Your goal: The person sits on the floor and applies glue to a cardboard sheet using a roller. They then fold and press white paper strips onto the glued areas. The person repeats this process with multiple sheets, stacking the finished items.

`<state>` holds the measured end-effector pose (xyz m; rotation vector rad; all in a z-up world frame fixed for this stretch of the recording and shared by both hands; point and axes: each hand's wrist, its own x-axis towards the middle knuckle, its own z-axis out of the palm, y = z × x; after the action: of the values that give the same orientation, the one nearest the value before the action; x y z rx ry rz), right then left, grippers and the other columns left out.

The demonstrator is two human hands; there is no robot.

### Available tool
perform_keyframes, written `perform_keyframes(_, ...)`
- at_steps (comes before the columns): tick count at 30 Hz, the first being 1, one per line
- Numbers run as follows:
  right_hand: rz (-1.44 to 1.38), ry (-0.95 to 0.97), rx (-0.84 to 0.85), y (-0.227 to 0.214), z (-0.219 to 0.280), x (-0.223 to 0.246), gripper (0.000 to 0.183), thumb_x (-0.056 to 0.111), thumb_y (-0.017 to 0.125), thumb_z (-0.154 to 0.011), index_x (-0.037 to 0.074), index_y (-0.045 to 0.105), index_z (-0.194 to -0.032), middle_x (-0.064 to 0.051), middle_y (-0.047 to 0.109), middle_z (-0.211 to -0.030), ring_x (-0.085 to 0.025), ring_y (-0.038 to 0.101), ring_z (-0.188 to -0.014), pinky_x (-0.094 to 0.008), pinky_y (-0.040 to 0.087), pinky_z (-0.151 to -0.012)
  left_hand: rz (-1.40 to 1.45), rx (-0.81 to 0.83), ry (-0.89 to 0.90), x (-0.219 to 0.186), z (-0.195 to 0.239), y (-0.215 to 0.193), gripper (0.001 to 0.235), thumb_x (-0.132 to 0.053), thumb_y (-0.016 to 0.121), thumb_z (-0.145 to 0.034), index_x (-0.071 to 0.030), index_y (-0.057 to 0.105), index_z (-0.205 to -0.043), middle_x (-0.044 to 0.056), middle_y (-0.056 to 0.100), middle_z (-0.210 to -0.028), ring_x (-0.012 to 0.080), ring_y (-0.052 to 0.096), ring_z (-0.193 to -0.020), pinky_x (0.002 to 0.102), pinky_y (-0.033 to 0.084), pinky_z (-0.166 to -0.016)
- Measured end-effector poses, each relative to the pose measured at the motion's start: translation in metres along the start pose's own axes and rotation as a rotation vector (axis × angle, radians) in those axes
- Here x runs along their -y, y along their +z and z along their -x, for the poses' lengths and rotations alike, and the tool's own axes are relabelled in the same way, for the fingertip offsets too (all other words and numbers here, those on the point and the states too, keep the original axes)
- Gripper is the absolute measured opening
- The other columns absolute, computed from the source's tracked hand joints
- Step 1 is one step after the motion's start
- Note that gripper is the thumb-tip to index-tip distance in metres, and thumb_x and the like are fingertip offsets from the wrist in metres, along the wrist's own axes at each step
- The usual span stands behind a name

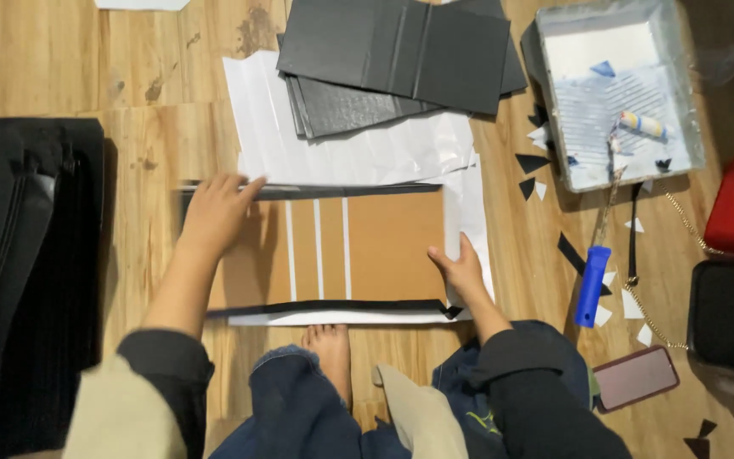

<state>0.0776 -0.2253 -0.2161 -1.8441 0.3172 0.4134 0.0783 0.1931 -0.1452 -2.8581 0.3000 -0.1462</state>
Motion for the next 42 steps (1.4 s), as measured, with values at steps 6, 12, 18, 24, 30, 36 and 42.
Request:
perform_keyframes(6, 0.044, 0.006, -0.042, -0.005, -0.006, 0.007, 0.06, 0.031, 0.08, -0.074, 0.011, 0.052, -0.124, -0.014, 0.061, -0.117, -0.028, 0.056, -0.114, -0.043, 0.044, -0.095, 0.429, 0.122, -0.818, 0.016, 0.117, 0.086, 0.061, -0.039, 0.065, -0.088, -0.003, 0.051, -0.136, 0.023, 0.05, -0.135, 0.0351, 0.036, -0.131, 0.046, 0.018, -0.109)
perform_keyframes(12, -0.155, -0.047, -0.063, -0.009, 0.018, 0.025, 0.092, 0.021, 0.079, -0.074, -0.008, 0.024, -0.141, -0.039, 0.032, -0.136, -0.047, 0.031, -0.13, -0.053, 0.027, -0.107, 0.643, 0.362, -1.174, 0.031, 0.22, 0.163, 0.043, -0.049, 0.059, -0.093, -0.012, 0.067, -0.113, 0.015, 0.069, -0.101, 0.0392, 0.06, -0.103, 0.048, 0.046, -0.082)
perform_keyframes(18, -0.227, -0.104, -0.096, -0.039, 0.016, 0.064, 0.042, 0.013, 0.079, -0.075, 0.009, 0.057, -0.111, -0.003, 0.057, -0.085, -0.012, 0.055, -0.08, -0.023, 0.05, -0.071, 0.999, 0.312, -1.127, -0.023, 0.174, 0.107, 0.032, -0.038, 0.057, -0.094, -0.011, 0.067, -0.108, 0.014, 0.069, -0.095, 0.0292, 0.066, -0.088, 0.039, 0.052, -0.073)
perform_keyframes(24, 0.359, 0.052, -0.249, -0.051, -0.029, -0.007, 0.06, 0.023, 0.076, -0.077, 0.014, 0.049, -0.13, -0.027, 0.06, -0.112, -0.042, 0.057, -0.108, -0.048, 0.048, -0.086, 0.875, 0.27, -1.098, -0.04, 0.163, 0.106, 0.035, -0.04, 0.065, -0.088, -0.011, 0.068, -0.106, 0.014, 0.068, -0.097, 0.0347, 0.063, -0.095, 0.043, 0.049, -0.079)
perform_keyframes(30, 0.578, -0.096, -0.384, -0.036, -0.016, -0.007, 0.053, 0.017, 0.079, -0.07, 0.011, 0.059, -0.119, -0.015, 0.052, -0.109, -0.04, 0.054, -0.104, -0.045, 0.044, -0.09, 0.821, 0.136, -1.057, -0.053, 0.137, 0.068, 0.037, -0.029, 0.071, -0.084, -0.004, 0.066, -0.112, 0.016, 0.061, -0.099, 0.0343, 0.062, -0.093, 0.043, 0.049, -0.082)
perform_keyframes(36, 0.559, -0.084, -0.275, -0.018, -0.014, -0.015, 0.056, 0.019, 0.08, -0.068, 0.001, 0.058, -0.117, -0.018, 0.051, -0.104, -0.042, 0.053, -0.102, -0.046, 0.047, -0.086, 0.822, 0.168, -1.095, -0.051, 0.139, 0.077, 0.041, -0.029, 0.074, -0.081, -0.006, 0.066, -0.114, 0.014, 0.061, -0.102, 0.0318, 0.064, -0.094, 0.04, 0.05, -0.081)
perform_keyframes(42, 0.543, -0.109, -0.188, -0.01, 0.0, -0.003, 0.062, 0.019, 0.08, -0.068, -0.001, 0.055, -0.122, -0.018, 0.047, -0.11, -0.039, 0.046, -0.111, -0.048, 0.044, -0.09, 0.866, 0.126, -1.154, -0.038, 0.155, 0.118, 0.041, -0.026, 0.078, -0.077, -0.008, 0.067, -0.111, 0.013, 0.065, -0.096, 0.0323, 0.065, -0.09, 0.04, 0.052, -0.074)
